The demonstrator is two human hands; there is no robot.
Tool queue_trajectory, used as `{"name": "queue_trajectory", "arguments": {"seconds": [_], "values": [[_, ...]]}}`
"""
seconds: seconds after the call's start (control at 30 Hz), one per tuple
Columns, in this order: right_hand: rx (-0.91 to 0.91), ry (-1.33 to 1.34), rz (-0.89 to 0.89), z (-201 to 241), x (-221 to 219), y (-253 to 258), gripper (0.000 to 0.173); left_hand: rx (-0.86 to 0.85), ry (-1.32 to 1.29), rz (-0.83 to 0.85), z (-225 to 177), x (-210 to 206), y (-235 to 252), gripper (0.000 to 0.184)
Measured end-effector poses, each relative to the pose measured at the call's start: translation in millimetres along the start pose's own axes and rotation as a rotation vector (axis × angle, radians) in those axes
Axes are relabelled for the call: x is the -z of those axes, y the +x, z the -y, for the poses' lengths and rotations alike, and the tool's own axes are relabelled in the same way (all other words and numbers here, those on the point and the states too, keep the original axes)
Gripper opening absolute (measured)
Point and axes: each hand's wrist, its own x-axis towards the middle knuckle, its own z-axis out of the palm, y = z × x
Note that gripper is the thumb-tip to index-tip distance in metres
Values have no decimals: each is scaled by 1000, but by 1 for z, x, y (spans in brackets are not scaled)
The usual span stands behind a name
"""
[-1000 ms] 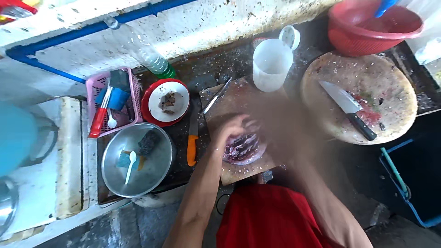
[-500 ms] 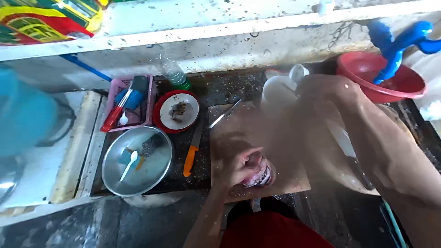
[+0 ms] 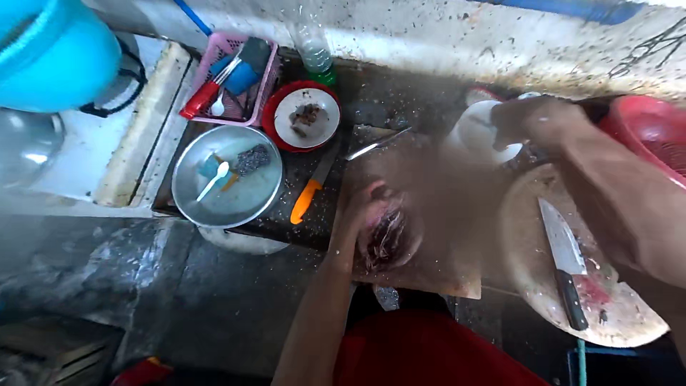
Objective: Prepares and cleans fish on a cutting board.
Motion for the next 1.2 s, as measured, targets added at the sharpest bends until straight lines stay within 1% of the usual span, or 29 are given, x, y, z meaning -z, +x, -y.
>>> {"name": "queue_trajectory", "arguments": {"seconds": [0.03,0.1,0.13,0.17,0.2,0.23,0.27,0.3,0.33,0.4,0.47,0.5,0.57,0.63,0.7,0.8,0.93,1.0,1.03,1.07,1.1,1.13,1.2], "values": [[-38,-11,-42,-8,11,-26,40,-42,-10,9,2,-1,4,57],[-77,102,-233,-27,8,-82,41,-141,-15,-3,-1,-2,9,55],[-77,226,-368,-32,-8,-107,41,-182,-1,-7,-5,-2,9,54],[-107,340,-481,-32,-29,-124,45,-202,20,-3,-10,-2,7,54],[-156,420,-570,-28,-55,-129,51,-211,45,-3,-14,-1,7,55],[-214,474,-611,-23,-82,-122,56,-207,68,-4,-15,0,6,56],[-270,472,-583,-20,-113,-111,57,-193,91,3,-11,0,5,57],[-327,464,-506,-20,-141,-105,56,-172,115,19,-2,-1,4,58],[-391,483,-439,-19,-156,-104,57,-146,120,49,3,1,7,61],[-440,547,-418,-1,-159,-121,62,-76,64,141,11,4,16,69],[-370,646,-414,38,-165,-144,67,-46,-64,214,14,6,20,72],[-306,668,-389,64,-177,-151,71,-55,-133,235,15,6,20,71],[-170,624,-292,117,-198,-154,74,-91,-224,240,13,7,18,65],[-97,568,-200,161,-214,-150,76,-117,-217,235,16,7,18,60],[-65,544,-163,188,-226,-144,75,-127,-180,223,21,7,21,58],[-59,539,-108,204,-228,-136,70,-151,-175,246,26,7,23,57],[-29,532,-37,204,-215,-129,52,-180,-169,256,31,8,26,57],[-32,649,-37,198,-206,-141,42,-181,-154,243,36,8,25,55],[-33,750,-84,191,-201,-149,40,-178,-152,234,33,6,25,54],[-28,842,-174,185,-197,-160,39,-176,-155,223,30,5,23,53],[-15,905,-319,180,-194,-172,40,-180,-149,210,26,5,20,52],[0,938,-524,176,-194,-180,43,-202,-127,192,25,6,18,51],[27,1008,-936,169,-199,-181,60,-314,-42,110,24,16,13,47]]}}
